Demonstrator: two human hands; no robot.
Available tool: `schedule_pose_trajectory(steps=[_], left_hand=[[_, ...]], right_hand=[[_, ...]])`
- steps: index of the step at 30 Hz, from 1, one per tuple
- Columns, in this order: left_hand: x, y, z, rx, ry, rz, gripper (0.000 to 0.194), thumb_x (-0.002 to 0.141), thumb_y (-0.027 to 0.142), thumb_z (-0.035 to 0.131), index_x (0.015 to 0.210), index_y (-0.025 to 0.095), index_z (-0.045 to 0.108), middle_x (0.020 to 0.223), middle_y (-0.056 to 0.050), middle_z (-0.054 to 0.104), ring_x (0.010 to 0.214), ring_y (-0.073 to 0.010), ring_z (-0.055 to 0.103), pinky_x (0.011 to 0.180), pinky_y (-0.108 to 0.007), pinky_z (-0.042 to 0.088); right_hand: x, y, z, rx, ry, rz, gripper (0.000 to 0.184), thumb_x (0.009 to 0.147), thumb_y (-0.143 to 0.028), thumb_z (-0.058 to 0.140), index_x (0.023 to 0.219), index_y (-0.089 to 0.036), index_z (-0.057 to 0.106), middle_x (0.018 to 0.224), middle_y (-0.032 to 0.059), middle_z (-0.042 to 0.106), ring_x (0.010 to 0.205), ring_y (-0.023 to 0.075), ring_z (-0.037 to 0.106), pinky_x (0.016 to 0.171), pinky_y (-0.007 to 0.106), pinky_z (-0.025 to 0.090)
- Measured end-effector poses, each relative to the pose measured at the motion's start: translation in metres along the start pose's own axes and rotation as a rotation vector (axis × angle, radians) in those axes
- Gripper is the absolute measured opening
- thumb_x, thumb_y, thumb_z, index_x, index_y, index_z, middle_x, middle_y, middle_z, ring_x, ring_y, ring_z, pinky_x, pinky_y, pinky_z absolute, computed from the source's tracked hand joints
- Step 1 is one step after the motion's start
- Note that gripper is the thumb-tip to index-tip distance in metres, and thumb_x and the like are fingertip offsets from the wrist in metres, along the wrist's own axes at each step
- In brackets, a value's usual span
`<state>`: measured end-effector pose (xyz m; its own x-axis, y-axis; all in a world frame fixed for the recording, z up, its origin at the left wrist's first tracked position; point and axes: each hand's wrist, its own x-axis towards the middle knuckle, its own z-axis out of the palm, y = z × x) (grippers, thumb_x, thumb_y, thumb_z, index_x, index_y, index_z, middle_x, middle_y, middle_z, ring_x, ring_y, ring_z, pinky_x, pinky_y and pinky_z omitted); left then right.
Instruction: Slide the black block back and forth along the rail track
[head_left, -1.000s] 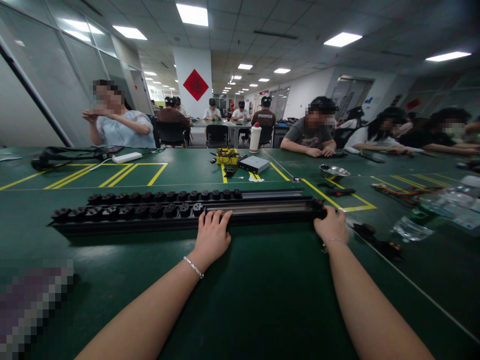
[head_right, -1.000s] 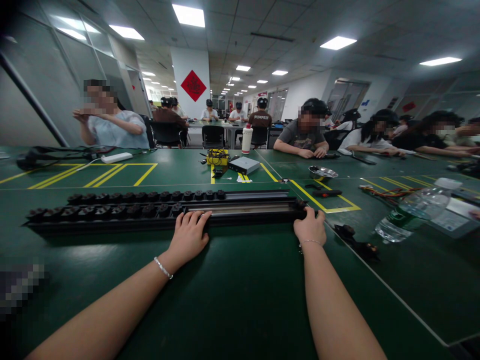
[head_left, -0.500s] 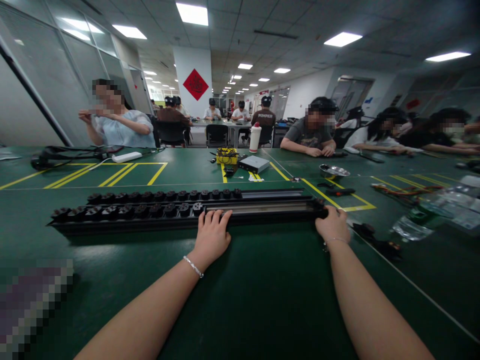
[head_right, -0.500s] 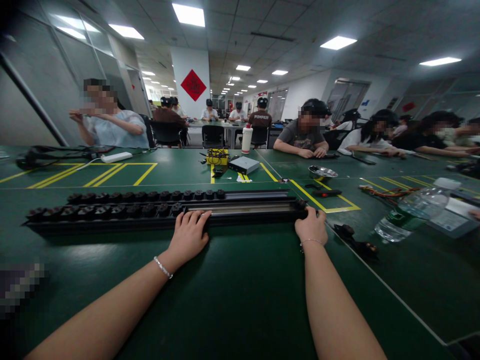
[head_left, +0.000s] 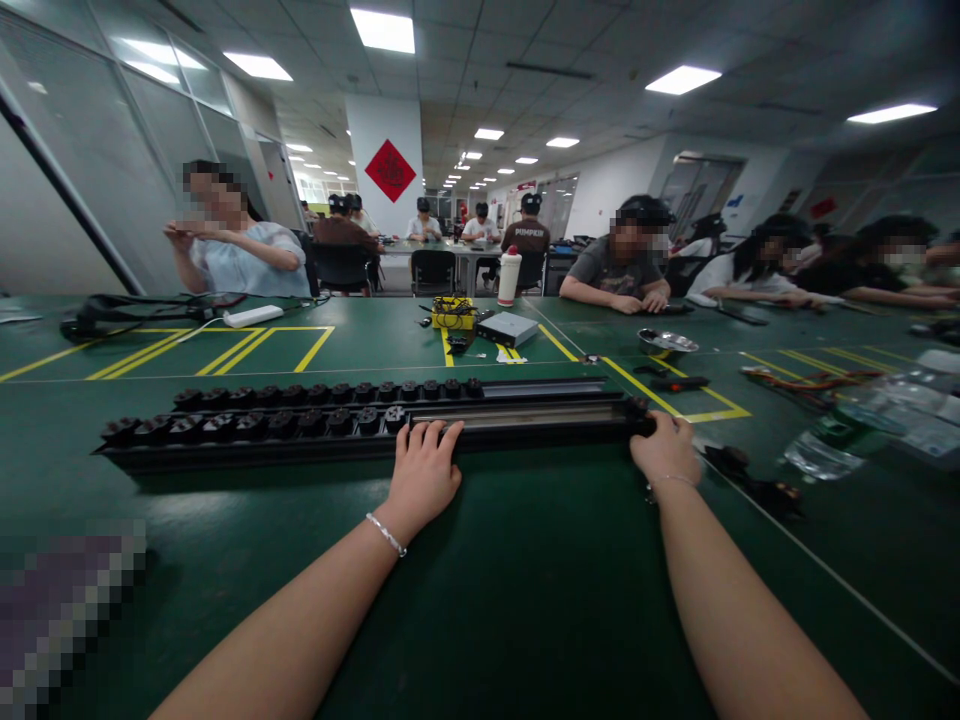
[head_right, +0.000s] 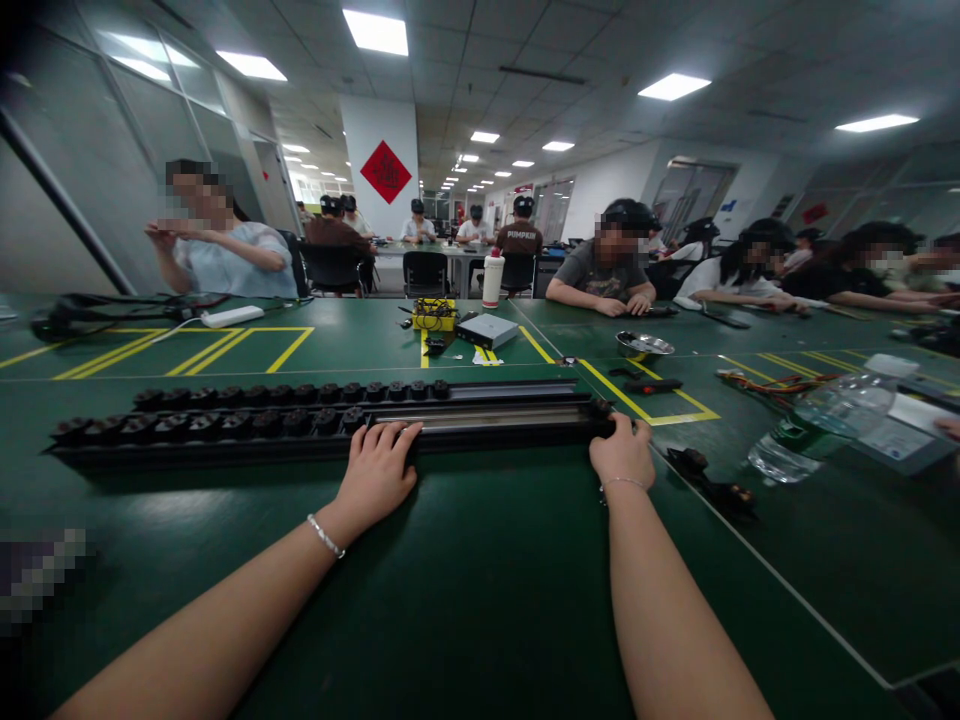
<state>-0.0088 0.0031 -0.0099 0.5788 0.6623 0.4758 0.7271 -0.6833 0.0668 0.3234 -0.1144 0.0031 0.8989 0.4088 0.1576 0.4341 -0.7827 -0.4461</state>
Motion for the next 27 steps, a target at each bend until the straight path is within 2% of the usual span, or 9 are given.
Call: schedule_pose_trajectory(steps=[8, 16, 24, 27], left_hand=[[0.0, -0.001, 0.001, -0.001, 0.007, 0.007, 0.059, 0.074, 0.022, 0.053, 0.132, 0.026, 0.045, 0.126, -0.008, 0.054, 0.119, -0.0279, 0.043, 0.108, -0.049, 0.023], [0.0, 0.0, 0.0, -0.003, 0.006, 0.007, 0.058, 0.075, 0.022, 0.052, 0.132, 0.026, 0.045, 0.126, -0.008, 0.054, 0.119, -0.0278, 0.043, 0.108, -0.049, 0.023], [0.0, 0.0, 0.002, -0.021, -0.002, -0.006, 0.058, 0.075, 0.022, 0.053, 0.132, 0.027, 0.045, 0.127, -0.007, 0.054, 0.121, -0.0275, 0.042, 0.109, -0.049, 0.022], [0.001, 0.0, 0.002, -0.015, -0.003, -0.012, 0.058, 0.075, 0.022, 0.053, 0.133, 0.027, 0.045, 0.127, -0.007, 0.054, 0.121, -0.0278, 0.042, 0.109, -0.049, 0.023]], right_hand=[[-0.001, -0.001, -0.002, -0.025, 0.012, 0.015, 0.051, 0.078, -0.033, 0.046, 0.128, -0.028, 0.046, 0.134, 0.011, 0.034, 0.106, 0.029, 0.054, 0.087, 0.046, 0.046], [-0.002, -0.002, 0.01, 0.012, 0.074, 0.015, 0.052, 0.079, -0.032, 0.046, 0.13, -0.026, 0.042, 0.13, 0.0138, 0.036, 0.112, 0.0304, 0.05, 0.09, 0.047, 0.043], [0.008, 0.008, 0.005, 0.003, 0.038, -0.013, 0.049, 0.078, -0.031, 0.046, 0.127, -0.028, 0.046, 0.124, 0.0133, 0.041, 0.102, 0.0289, 0.056, 0.085, 0.047, 0.046], [0.014, 0.012, 0.003, -0.013, 0.027, -0.014, 0.05, 0.078, -0.029, 0.045, 0.128, -0.027, 0.045, 0.121, 0.0125, 0.046, 0.104, 0.0294, 0.055, 0.085, 0.046, 0.046]])
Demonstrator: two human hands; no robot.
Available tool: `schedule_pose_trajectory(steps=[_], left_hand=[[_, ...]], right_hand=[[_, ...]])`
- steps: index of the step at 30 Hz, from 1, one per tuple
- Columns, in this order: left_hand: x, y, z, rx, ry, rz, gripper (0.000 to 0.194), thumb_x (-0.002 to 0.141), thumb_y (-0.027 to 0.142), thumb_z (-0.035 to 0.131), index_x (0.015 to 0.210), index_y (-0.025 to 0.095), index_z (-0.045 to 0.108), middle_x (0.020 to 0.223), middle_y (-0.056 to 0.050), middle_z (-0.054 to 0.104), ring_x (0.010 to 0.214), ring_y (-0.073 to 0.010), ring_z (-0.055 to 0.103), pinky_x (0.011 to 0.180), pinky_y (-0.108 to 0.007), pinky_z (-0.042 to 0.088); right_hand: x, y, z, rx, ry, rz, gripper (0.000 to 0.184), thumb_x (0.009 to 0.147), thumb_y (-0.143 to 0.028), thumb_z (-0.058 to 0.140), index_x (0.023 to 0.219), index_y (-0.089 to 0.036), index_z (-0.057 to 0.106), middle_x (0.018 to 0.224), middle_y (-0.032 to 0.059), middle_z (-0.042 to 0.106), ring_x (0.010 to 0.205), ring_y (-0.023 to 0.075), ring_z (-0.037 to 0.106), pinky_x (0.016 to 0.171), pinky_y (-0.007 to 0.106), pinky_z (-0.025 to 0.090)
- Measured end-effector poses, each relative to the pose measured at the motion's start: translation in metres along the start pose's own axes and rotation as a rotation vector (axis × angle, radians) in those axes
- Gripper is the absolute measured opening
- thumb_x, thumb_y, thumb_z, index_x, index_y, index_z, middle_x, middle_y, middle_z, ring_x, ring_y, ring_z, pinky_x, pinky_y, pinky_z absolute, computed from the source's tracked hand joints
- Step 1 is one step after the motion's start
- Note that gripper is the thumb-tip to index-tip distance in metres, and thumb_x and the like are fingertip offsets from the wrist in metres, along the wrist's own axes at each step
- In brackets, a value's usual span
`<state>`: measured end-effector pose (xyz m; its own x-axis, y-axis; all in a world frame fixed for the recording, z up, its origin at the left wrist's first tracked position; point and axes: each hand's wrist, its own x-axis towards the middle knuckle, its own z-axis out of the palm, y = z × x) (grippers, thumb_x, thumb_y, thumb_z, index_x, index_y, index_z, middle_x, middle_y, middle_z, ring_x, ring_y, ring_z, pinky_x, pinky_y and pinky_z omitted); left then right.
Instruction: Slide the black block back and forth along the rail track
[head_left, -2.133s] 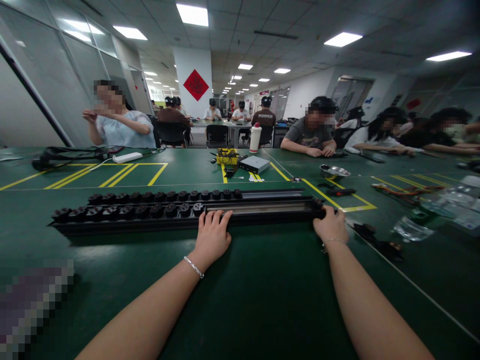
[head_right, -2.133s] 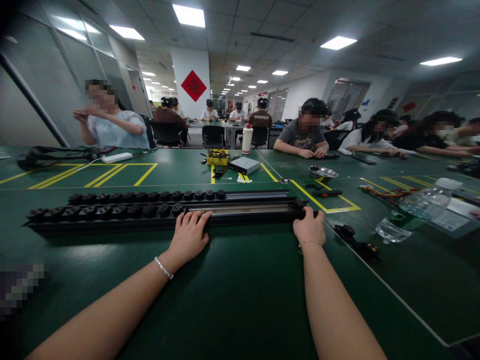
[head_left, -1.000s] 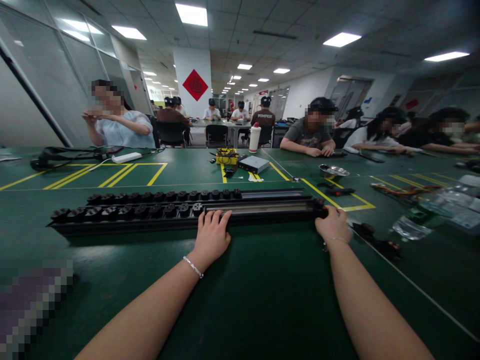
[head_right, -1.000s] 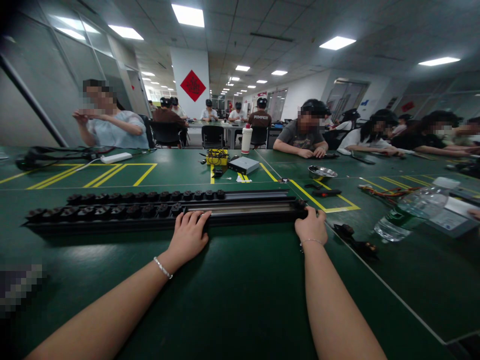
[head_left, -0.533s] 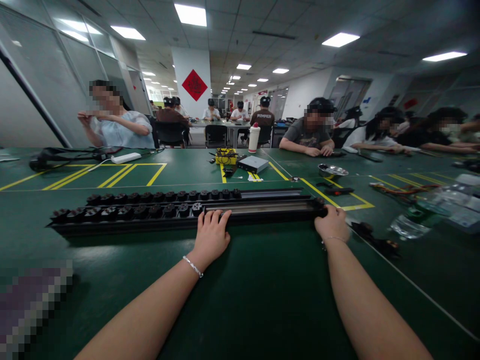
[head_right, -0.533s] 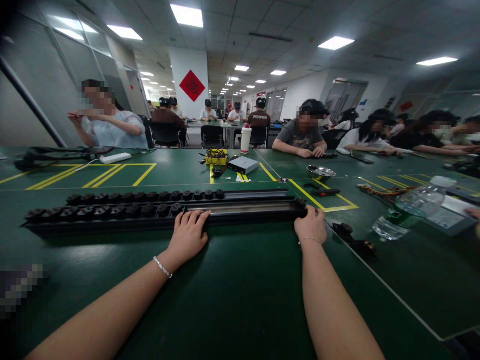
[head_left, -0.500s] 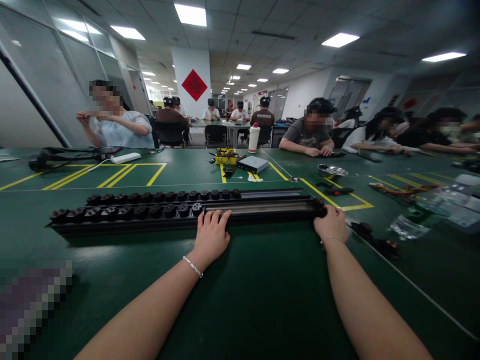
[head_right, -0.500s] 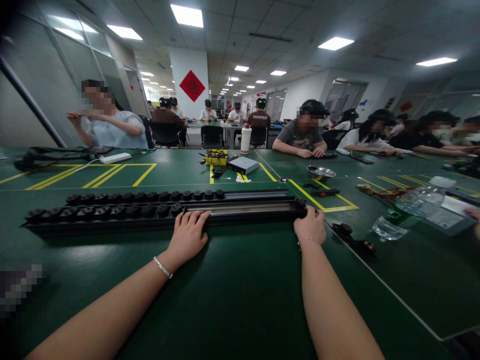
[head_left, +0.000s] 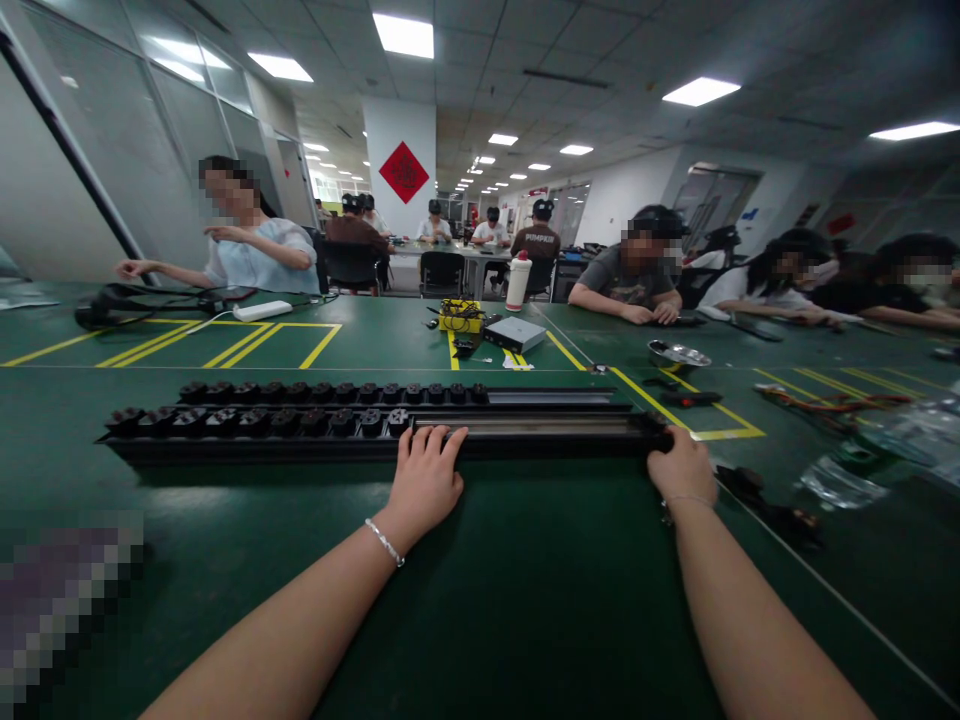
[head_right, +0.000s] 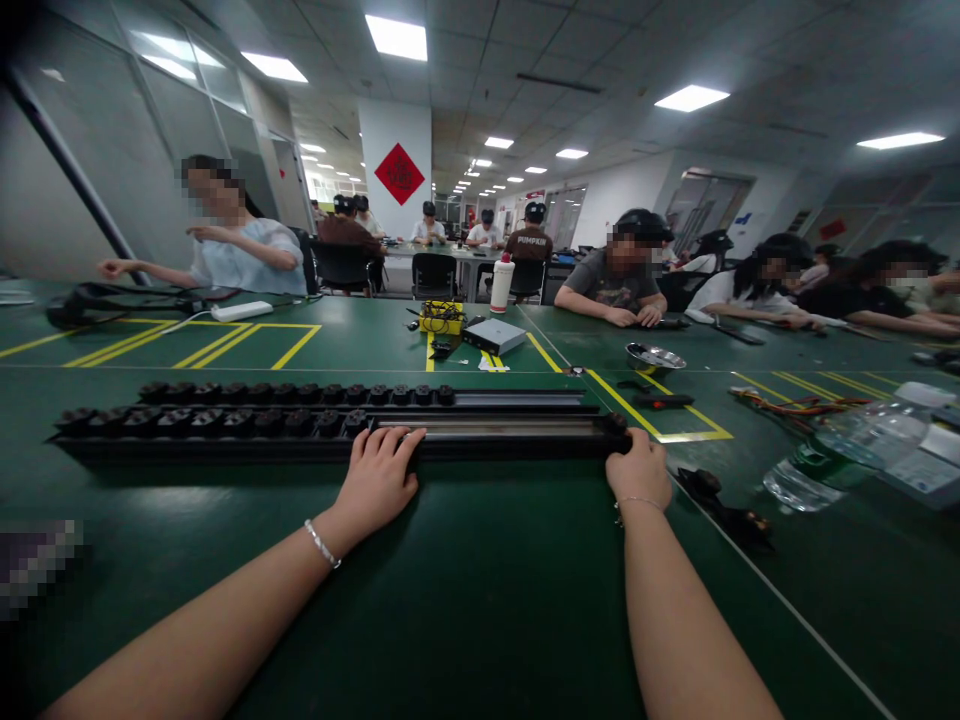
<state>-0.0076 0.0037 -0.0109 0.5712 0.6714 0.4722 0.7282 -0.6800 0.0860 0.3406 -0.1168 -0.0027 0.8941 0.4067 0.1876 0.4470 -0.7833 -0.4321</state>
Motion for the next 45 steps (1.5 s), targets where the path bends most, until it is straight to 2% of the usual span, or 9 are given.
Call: schedule_pose_trajectory(steps=[16, 23, 31, 45], left_hand=[[-0.0003, -0.0002, -0.0008, 0.013, -0.005, 0.007, 0.058, 0.075, 0.022, 0.052, 0.132, 0.027, 0.045, 0.127, -0.007, 0.054, 0.12, -0.028, 0.042, 0.109, -0.049, 0.022], [-0.0005, -0.0009, 0.0005, 0.02, 0.009, 0.014, 0.057, 0.075, 0.022, 0.052, 0.132, 0.026, 0.045, 0.126, -0.008, 0.054, 0.119, -0.0281, 0.042, 0.108, -0.049, 0.023], [-0.0002, -0.0006, -0.0005, 0.022, 0.006, 0.016, 0.057, 0.076, 0.021, 0.051, 0.132, 0.026, 0.045, 0.126, -0.008, 0.054, 0.119, -0.0278, 0.042, 0.108, -0.049, 0.023], [-0.0005, -0.0016, 0.001, 0.023, 0.009, 0.023, 0.058, 0.075, 0.023, 0.052, 0.133, 0.026, 0.044, 0.126, -0.008, 0.054, 0.119, -0.028, 0.043, 0.108, -0.049, 0.023]], right_hand=[[0.0037, 0.001, -0.0031, -0.005, 0.017, 0.001, 0.049, 0.077, -0.029, 0.046, 0.125, -0.024, 0.05, 0.119, 0.013, 0.052, 0.103, 0.029, 0.055, 0.084, 0.045, 0.046], [0.0025, -0.0001, -0.003, -0.012, 0.002, 0.035, 0.051, 0.078, -0.03, 0.046, 0.129, -0.025, 0.046, 0.116, 0.0125, 0.054, 0.104, 0.0296, 0.056, 0.084, 0.046, 0.047], [0.0004, -0.0008, -0.0021, -0.031, -0.003, 0.055, 0.052, 0.079, -0.032, 0.045, 0.131, -0.028, 0.043, 0.121, 0.0139, 0.05, 0.108, 0.0317, 0.054, 0.085, 0.048, 0.047], [0.001, 0.0, 0.0018, -0.02, 0.019, 0.009, 0.052, 0.078, -0.028, 0.045, 0.13, -0.024, 0.044, 0.114, 0.0142, 0.055, 0.104, 0.03, 0.056, 0.084, 0.046, 0.047]])
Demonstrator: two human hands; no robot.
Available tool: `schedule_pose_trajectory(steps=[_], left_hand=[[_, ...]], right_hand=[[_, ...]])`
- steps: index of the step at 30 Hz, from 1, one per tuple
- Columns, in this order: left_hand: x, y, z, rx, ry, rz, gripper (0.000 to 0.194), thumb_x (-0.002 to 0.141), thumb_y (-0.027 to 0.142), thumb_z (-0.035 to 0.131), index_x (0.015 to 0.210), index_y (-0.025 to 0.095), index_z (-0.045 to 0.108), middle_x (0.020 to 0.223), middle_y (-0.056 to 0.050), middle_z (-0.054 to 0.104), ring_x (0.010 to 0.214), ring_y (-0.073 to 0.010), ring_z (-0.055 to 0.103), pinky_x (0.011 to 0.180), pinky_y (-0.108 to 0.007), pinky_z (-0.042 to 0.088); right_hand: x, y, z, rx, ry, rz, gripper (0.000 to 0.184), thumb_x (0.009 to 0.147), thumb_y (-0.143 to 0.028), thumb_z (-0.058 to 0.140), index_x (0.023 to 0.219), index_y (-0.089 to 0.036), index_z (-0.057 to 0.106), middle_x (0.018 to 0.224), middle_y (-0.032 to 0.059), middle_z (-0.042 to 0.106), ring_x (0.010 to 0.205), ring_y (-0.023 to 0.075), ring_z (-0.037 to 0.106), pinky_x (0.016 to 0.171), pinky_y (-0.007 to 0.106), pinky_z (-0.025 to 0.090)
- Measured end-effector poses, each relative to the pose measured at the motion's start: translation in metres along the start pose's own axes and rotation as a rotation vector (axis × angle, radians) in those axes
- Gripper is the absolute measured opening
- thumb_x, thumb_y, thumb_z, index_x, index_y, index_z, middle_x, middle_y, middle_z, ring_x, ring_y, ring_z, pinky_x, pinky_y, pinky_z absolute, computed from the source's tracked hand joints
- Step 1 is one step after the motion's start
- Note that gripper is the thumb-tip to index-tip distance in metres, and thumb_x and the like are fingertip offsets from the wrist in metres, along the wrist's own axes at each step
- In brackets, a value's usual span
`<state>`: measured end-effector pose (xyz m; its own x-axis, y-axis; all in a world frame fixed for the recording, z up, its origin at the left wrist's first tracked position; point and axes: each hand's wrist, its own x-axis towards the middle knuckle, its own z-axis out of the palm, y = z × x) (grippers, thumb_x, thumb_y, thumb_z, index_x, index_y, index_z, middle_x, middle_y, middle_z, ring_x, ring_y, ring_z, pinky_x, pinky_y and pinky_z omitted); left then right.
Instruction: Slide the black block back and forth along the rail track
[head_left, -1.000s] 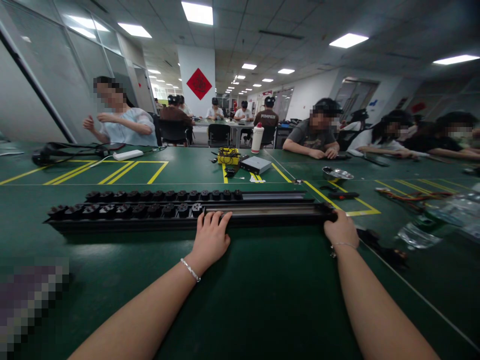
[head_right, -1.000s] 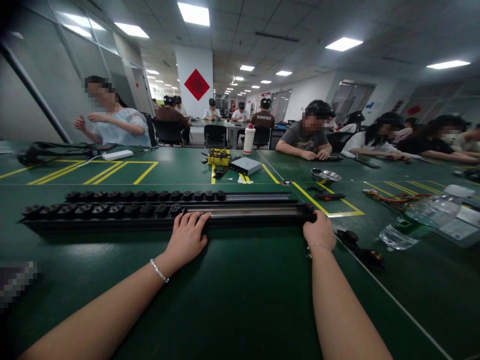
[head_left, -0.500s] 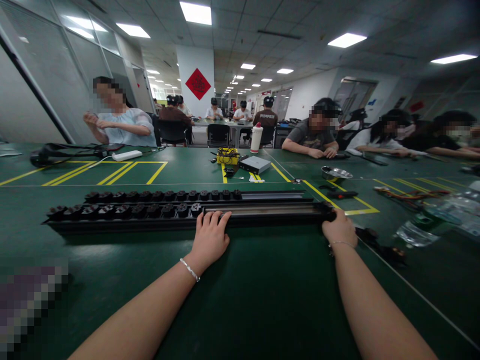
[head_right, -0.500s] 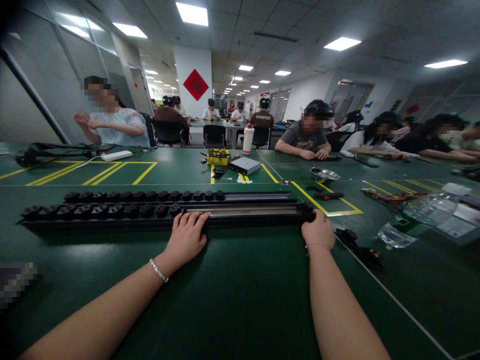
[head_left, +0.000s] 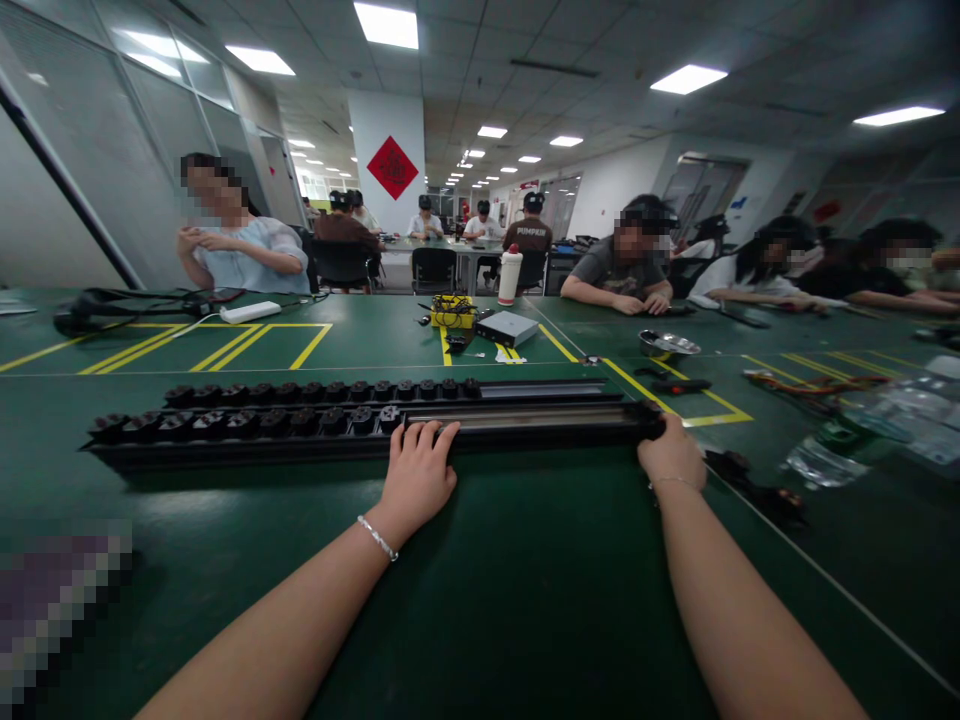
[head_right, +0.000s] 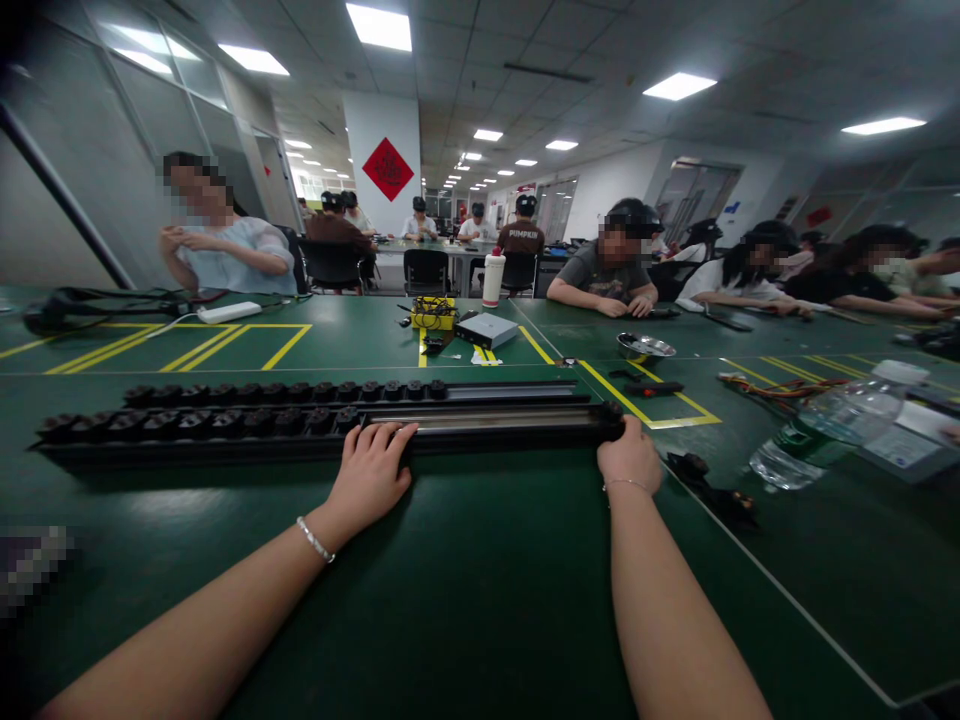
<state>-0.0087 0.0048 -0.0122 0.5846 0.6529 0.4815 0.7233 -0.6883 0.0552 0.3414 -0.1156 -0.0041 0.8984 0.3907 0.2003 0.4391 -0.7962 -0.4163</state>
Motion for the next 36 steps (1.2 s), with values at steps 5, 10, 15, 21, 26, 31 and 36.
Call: schedule_pose_trajectory(steps=[5, 10, 15, 21, 26, 31, 36], left_hand=[[0.0, 0.0, 0.0, -0.001, -0.001, 0.0, 0.058, 0.075, 0.022, 0.052, 0.132, 0.025, 0.045, 0.125, -0.008, 0.054, 0.118, -0.0278, 0.043, 0.108, -0.049, 0.023], [0.001, 0.0, -0.002, -0.005, -0.004, -0.006, 0.059, 0.074, 0.022, 0.053, 0.132, 0.025, 0.045, 0.125, -0.008, 0.055, 0.119, -0.0281, 0.043, 0.108, -0.05, 0.023], [0.001, 0.0, -0.002, -0.003, -0.008, -0.005, 0.058, 0.074, 0.023, 0.053, 0.132, 0.026, 0.045, 0.125, -0.008, 0.055, 0.119, -0.0284, 0.043, 0.108, -0.05, 0.023], [0.001, 0.001, -0.001, 0.003, 0.003, -0.002, 0.058, 0.074, 0.022, 0.053, 0.132, 0.025, 0.046, 0.125, -0.008, 0.055, 0.118, -0.0281, 0.043, 0.108, -0.05, 0.024], [0.001, 0.0, -0.001, 0.003, -0.001, 0.002, 0.058, 0.074, 0.022, 0.053, 0.132, 0.025, 0.045, 0.125, -0.008, 0.055, 0.118, -0.0285, 0.043, 0.107, -0.05, 0.024], [0.001, -0.001, -0.001, 0.004, 0.0, 0.002, 0.058, 0.075, 0.023, 0.052, 0.132, 0.025, 0.045, 0.125, -0.008, 0.054, 0.118, -0.0286, 0.043, 0.107, -0.05, 0.024], [0.001, 0.0, -0.001, 0.0, -0.007, -0.002, 0.058, 0.075, 0.023, 0.052, 0.132, 0.026, 0.045, 0.125, -0.008, 0.055, 0.118, -0.0282, 0.043, 0.108, -0.05, 0.023]], right_hand=[[0.002, 0.007, 0.004, 0.109, 0.098, -0.074, 0.051, 0.077, -0.027, 0.046, 0.128, -0.02, 0.047, 0.126, 0.0152, 0.048, 0.114, 0.0296, 0.05, 0.092, 0.044, 0.043], [0.003, 0.007, 0.011, 0.116, 0.235, -0.299, 0.047, 0.073, -0.018, 0.048, 0.119, -0.021, 0.056, 0.136, 0.0113, 0.039, 0.128, 0.0266, 0.037, 0.105, 0.04, 0.033], [0.006, 0.006, 0.02, 0.038, 0.087, -0.329, 0.041, 0.073, -0.018, 0.049, 0.111, -0.025, 0.062, 0.137, 0.0086, 0.034, 0.128, 0.0299, 0.036, 0.104, 0.043, 0.034], [0.008, 0.008, 0.02, 0.017, 0.077, -0.324, 0.04, 0.075, -0.019, 0.049, 0.112, -0.025, 0.062, 0.132, 0.0112, 0.038, 0.122, 0.0308, 0.042, 0.1, 0.044, 0.037], [0.008, 0.007, 0.02, 0.043, 0.064, -0.259, 0.041, 0.075, -0.023, 0.05, 0.115, -0.024, 0.059, 0.135, 0.0131, 0.033, 0.121, 0.0324, 0.044, 0.095, 0.044, 0.041], [0.009, 0.008, 0.02, 0.037, 0.053, -0.249, 0.042, 0.073, -0.024, 0.051, 0.115, -0.025, 0.059, 0.137, 0.0119, 0.03, 0.119, 0.0315, 0.046, 0.094, 0.044, 0.043], [0.009, 0.008, 0.019, 0.031, 0.037, -0.226, 0.043, 0.074, -0.026, 0.05, 0.116, -0.026, 0.057, 0.139, 0.0122, 0.028, 0.118, 0.0327, 0.046, 0.093, 0.045, 0.043]])
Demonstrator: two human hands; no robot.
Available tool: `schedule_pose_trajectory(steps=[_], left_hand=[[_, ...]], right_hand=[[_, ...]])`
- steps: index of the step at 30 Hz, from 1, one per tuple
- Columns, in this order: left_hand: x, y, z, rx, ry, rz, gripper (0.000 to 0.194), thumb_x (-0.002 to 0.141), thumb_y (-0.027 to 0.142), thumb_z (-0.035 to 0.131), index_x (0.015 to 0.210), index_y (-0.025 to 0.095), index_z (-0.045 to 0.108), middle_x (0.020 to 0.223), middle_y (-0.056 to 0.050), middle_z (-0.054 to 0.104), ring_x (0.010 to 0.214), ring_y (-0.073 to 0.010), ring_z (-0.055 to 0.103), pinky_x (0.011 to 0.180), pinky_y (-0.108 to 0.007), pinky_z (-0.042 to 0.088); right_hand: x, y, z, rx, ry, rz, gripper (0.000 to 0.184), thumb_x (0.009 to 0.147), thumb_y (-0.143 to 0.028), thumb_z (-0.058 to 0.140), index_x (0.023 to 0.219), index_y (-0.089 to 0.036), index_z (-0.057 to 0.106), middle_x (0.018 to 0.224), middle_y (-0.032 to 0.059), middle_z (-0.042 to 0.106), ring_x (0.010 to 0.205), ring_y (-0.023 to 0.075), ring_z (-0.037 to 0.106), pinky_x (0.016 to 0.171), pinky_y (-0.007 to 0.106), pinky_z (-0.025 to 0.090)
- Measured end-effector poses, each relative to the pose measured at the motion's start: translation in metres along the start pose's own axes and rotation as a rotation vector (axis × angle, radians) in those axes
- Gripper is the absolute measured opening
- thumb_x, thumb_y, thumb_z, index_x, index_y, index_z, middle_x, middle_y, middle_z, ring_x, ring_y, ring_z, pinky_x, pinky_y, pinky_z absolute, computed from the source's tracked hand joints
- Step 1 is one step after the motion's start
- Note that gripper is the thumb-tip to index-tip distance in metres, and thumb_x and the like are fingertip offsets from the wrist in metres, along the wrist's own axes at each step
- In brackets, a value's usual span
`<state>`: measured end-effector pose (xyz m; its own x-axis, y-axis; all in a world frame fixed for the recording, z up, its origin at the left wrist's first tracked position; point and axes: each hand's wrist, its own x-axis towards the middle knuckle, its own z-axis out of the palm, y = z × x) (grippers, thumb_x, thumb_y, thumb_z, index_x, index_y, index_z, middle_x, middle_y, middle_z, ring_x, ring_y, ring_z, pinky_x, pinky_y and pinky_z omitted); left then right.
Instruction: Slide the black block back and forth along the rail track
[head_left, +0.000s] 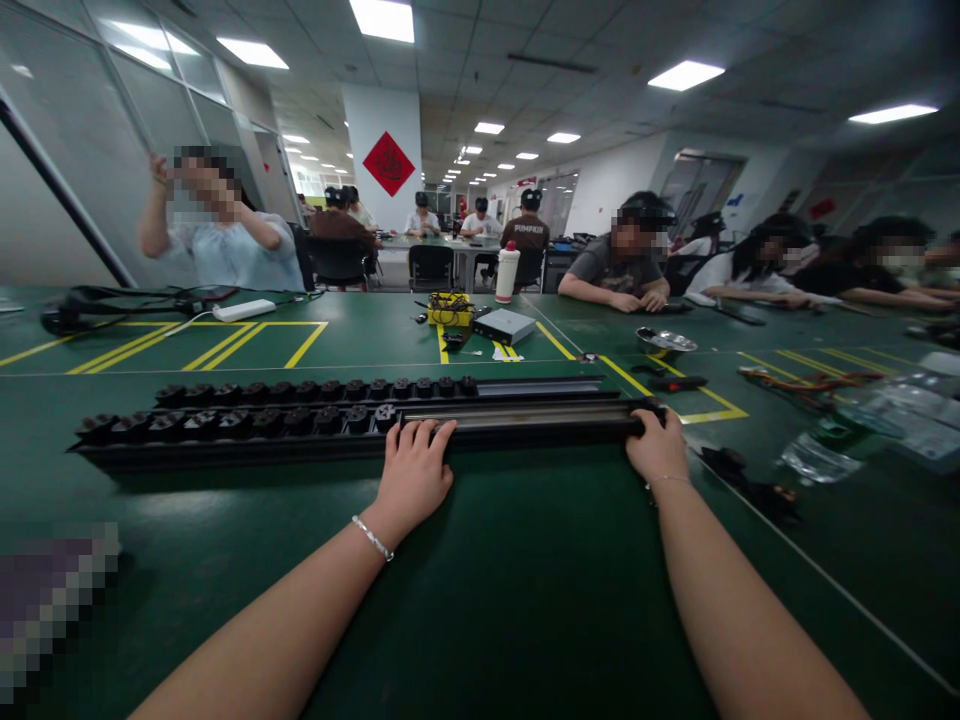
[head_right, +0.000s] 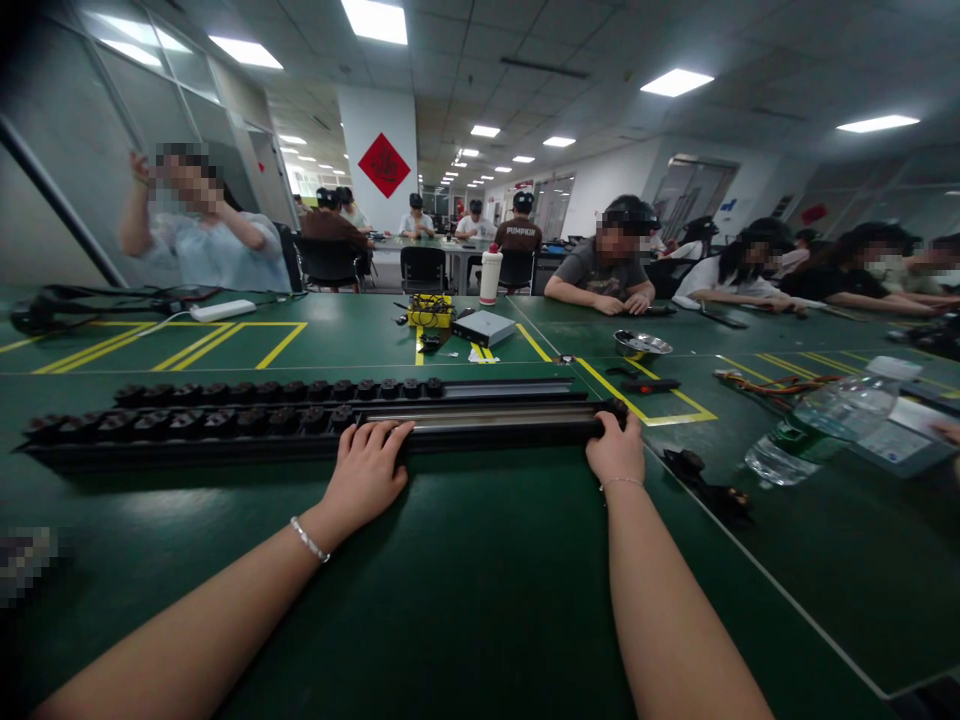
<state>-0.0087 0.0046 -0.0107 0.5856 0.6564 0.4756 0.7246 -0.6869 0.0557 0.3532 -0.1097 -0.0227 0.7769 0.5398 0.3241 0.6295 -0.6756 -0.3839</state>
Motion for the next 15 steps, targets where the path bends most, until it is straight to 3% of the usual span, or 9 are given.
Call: schedule_pose_trajectory(steps=[15], left_hand=[[0.0003, 0.0004, -0.0013, 0.002, -0.01, -0.006, 0.058, 0.075, 0.022, 0.052, 0.133, 0.025, 0.045, 0.126, -0.008, 0.054, 0.119, -0.0282, 0.042, 0.108, -0.05, 0.022]], right_hand=[[-0.0031, 0.0021, -0.0016, 0.04, 0.046, 0.023, 0.046, 0.073, -0.023, 0.053, 0.119, -0.027, 0.056, 0.139, 0.0113, 0.03, 0.117, 0.0305, 0.048, 0.095, 0.044, 0.042]])
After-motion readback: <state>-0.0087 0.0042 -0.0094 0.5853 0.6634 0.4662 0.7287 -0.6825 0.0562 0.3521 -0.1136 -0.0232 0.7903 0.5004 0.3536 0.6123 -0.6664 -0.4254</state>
